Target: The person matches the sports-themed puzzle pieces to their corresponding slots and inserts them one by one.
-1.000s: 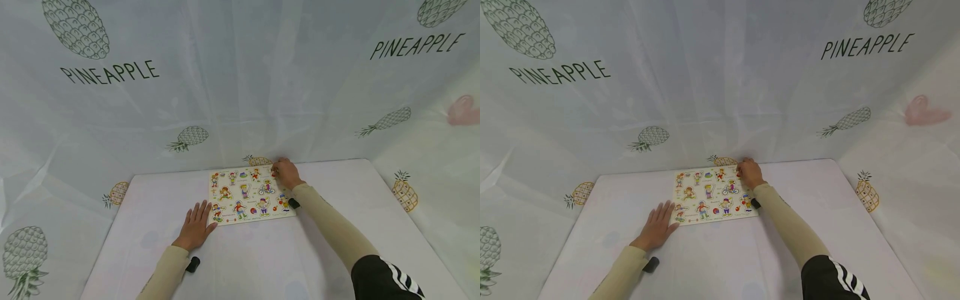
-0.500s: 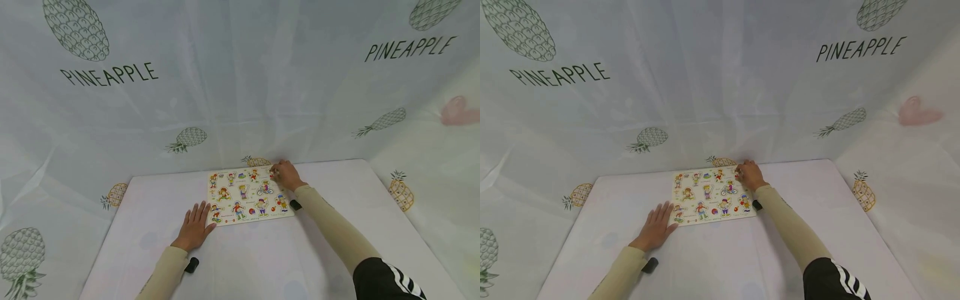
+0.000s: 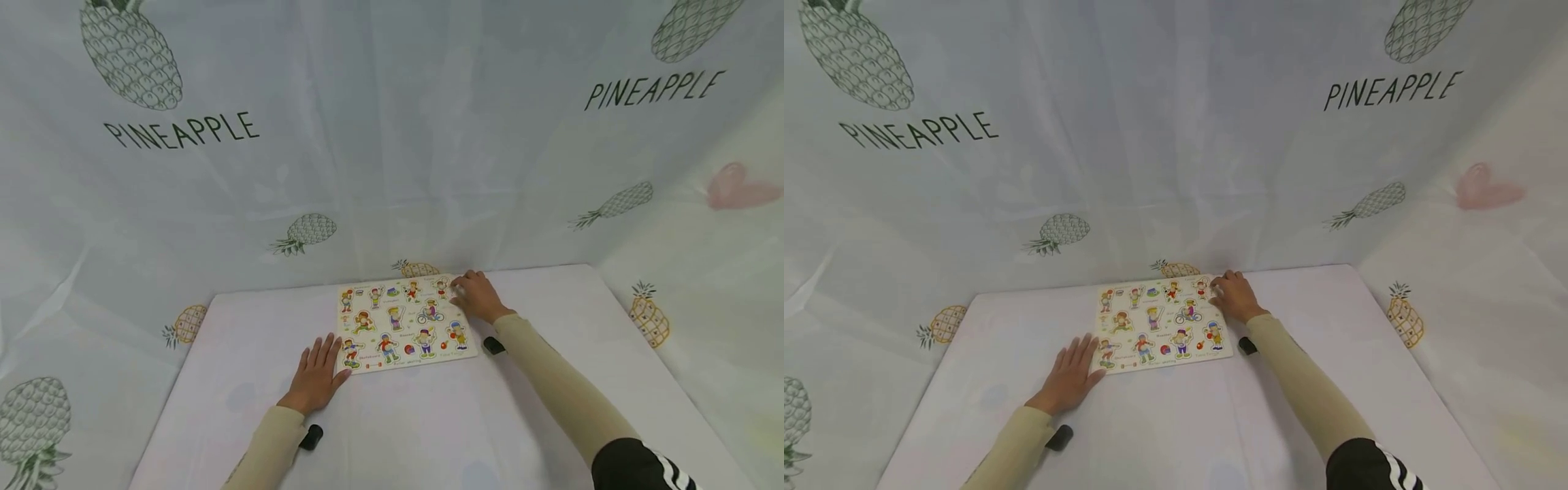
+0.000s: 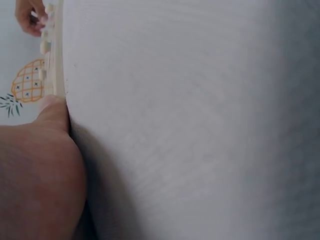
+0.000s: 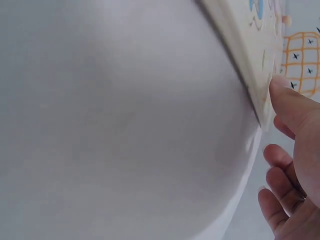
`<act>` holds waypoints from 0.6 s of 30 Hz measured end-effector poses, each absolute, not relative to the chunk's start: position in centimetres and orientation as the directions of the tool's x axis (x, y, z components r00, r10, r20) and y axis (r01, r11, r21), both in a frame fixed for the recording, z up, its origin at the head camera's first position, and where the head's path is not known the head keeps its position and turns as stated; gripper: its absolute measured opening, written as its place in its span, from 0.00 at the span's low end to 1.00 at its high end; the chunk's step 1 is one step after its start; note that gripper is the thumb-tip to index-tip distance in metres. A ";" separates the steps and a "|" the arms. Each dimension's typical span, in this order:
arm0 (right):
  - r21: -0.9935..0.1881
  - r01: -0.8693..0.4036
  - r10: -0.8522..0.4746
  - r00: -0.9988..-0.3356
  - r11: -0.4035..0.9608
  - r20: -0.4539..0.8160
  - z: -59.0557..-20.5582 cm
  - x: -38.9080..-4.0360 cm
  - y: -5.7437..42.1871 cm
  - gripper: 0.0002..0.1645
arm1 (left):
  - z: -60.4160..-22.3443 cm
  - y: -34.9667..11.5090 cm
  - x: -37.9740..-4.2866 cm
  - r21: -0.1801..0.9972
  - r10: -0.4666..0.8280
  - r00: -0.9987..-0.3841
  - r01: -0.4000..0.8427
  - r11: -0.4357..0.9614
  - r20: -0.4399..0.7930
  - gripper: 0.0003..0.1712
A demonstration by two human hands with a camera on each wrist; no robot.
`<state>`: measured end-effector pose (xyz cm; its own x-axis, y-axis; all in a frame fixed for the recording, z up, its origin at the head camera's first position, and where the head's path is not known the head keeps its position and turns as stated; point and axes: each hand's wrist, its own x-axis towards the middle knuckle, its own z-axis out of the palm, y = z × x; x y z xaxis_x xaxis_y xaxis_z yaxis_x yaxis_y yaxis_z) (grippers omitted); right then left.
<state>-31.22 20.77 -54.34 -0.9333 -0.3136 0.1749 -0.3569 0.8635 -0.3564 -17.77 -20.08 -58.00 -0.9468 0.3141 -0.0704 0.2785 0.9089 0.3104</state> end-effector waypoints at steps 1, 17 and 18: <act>-0.351 -0.355 -0.309 -0.934 0.866 0.181 -54.4 -30.9 21.1 0.23 | -58.0 -20.1 -17.7 0.309 0.316 -0.946 0.279 0.909 -0.076 0.45; -0.383 -0.324 -0.239 -0.938 0.865 0.253 -53.8 -23.3 27.8 0.20 | -57.0 -20.1 -17.0 0.393 0.340 -0.940 0.298 0.870 -0.040 0.45; -0.384 -0.324 -0.237 -0.937 0.865 0.258 -53.7 -22.9 28.3 0.20 | -56.9 -20.0 -17.0 0.402 0.340 -0.940 0.298 0.866 -0.036 0.45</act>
